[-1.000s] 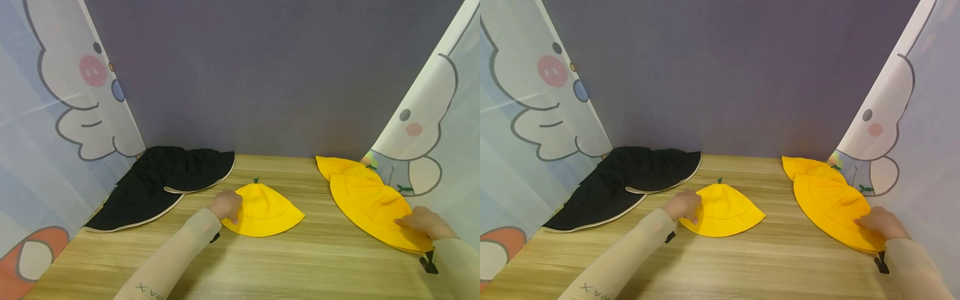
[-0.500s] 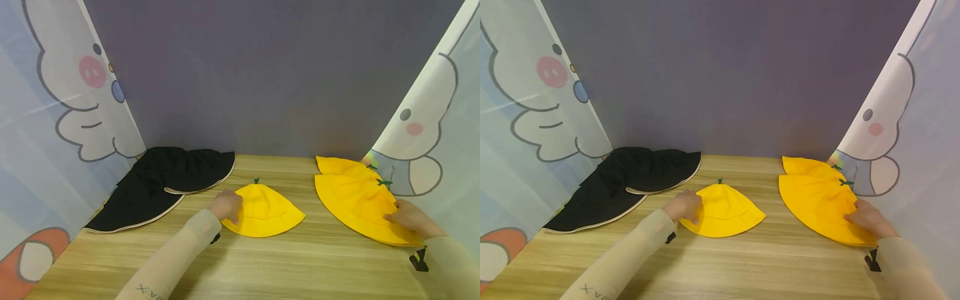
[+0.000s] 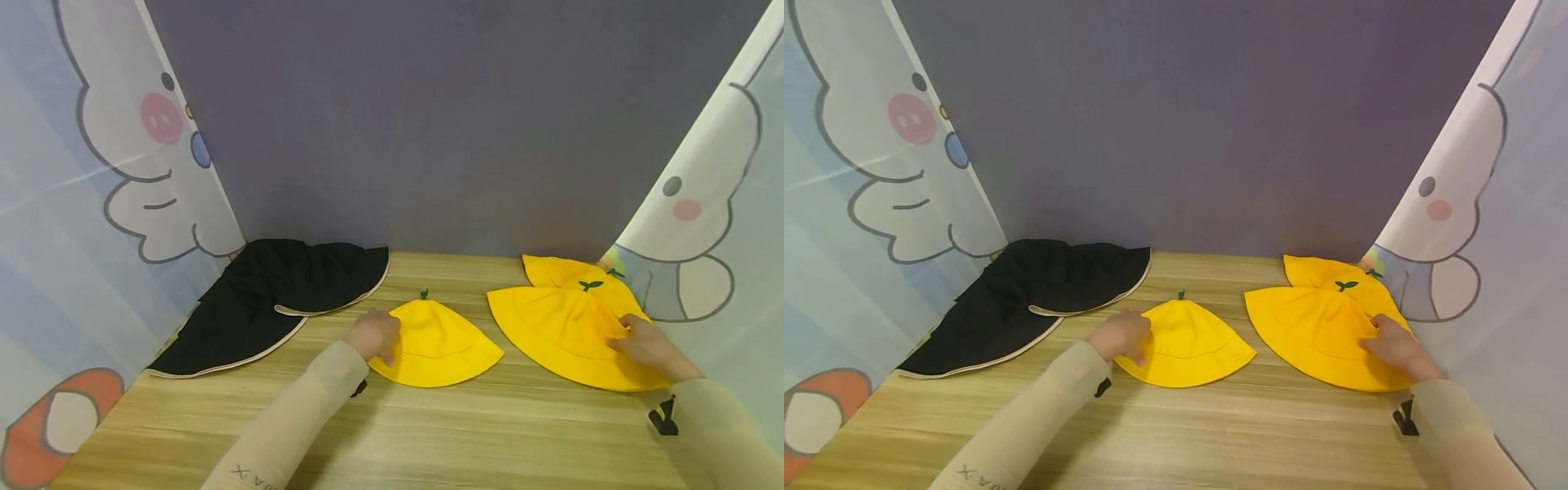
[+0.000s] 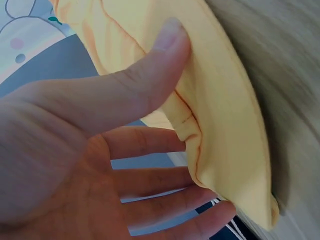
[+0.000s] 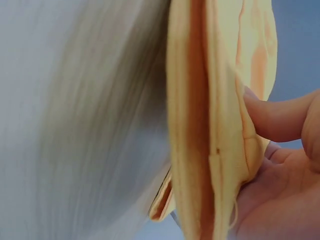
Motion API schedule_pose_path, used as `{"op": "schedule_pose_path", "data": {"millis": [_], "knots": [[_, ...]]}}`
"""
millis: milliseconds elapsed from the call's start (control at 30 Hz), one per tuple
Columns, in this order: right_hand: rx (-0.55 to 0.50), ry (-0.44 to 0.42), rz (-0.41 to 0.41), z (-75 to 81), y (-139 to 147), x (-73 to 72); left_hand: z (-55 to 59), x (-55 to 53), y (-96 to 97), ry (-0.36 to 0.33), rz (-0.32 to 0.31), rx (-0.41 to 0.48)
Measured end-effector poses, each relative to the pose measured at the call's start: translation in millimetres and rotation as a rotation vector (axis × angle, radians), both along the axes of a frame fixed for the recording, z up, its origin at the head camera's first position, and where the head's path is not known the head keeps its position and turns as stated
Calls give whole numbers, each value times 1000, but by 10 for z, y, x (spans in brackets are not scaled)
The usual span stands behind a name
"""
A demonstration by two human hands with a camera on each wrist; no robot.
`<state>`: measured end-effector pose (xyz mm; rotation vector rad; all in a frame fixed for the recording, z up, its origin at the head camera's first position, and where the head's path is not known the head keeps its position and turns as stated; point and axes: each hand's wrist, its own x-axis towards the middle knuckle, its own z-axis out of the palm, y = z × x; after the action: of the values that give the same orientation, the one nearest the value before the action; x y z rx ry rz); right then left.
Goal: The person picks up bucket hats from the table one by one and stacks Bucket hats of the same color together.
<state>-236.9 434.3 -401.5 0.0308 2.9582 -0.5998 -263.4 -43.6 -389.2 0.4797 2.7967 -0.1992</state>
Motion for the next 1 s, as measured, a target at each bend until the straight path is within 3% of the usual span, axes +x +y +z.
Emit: {"op": "schedule_pose_path", "data": {"millis": [200,367,533,633,800,1000], "knots": [[-15,53,-4,-32,-82,-12,57,9,111,4,19,-54],[-45,69,-9,-68,-113,-30,95,92,210,35,22,-61],[-73,90,-7,-59,-109,-27,102,86,364,19,-73,120],[-96,106,-1,-25,-119,-18,31,-35,465,4,-129,326],[-96,184,11,4,-163,-8,-97,-273,617,-18,-123,652],[-104,214,15,37,-191,6,-68,-437,779,-25,-69,737]]}}
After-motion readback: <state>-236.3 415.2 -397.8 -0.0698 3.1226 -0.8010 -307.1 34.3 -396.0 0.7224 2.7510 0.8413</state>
